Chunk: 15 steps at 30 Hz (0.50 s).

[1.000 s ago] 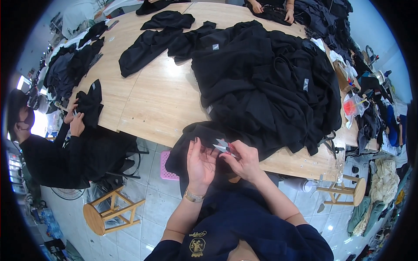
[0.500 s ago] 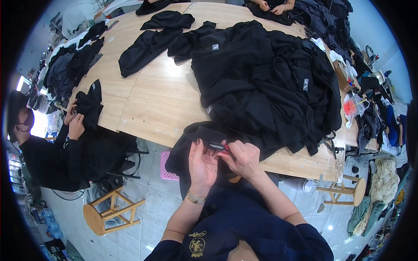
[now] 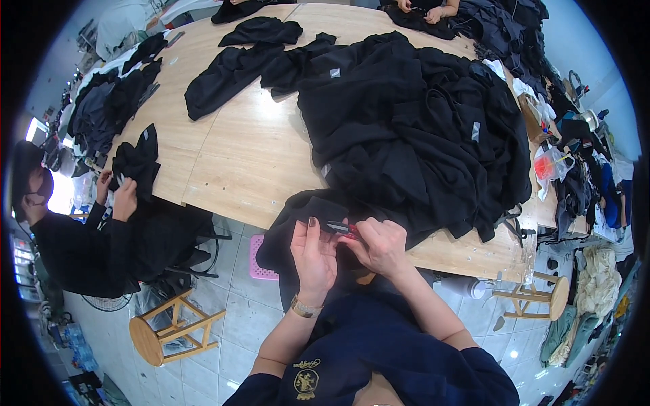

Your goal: Trimming loose threads and small fabric sections from black garments using thread snips.

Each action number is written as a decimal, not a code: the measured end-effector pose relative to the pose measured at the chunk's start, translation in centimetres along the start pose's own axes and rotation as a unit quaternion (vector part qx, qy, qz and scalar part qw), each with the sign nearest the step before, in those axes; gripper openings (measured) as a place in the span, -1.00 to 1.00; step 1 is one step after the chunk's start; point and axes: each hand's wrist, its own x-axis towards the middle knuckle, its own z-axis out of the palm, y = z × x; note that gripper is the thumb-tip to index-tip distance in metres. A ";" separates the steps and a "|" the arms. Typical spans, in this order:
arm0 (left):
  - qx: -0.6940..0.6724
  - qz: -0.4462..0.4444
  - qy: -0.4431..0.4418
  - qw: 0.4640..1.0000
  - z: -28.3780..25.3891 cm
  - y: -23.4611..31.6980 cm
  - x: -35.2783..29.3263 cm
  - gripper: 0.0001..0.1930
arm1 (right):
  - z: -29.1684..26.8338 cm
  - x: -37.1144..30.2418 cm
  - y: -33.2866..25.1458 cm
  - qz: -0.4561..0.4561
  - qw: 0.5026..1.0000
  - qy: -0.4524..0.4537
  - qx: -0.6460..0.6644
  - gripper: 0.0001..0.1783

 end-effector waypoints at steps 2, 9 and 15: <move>0.008 0.005 -0.014 1.000 -0.1 -0.1 0.0 -0.81 | -0.2 0.2 0.0 -0.002 1.000 -0.002 -0.002 -0.65; 0.061 0.037 -0.017 0.997 -0.1 -0.1 0.0 -0.79 | 0.0 0.1 0.2 -0.003 1.000 0.000 -0.007 -0.65; 0.061 0.040 -0.023 0.997 -0.9 -0.3 0.2 -0.78 | -0.4 -0.1 0.2 0.004 1.000 -0.015 -0.003 -0.67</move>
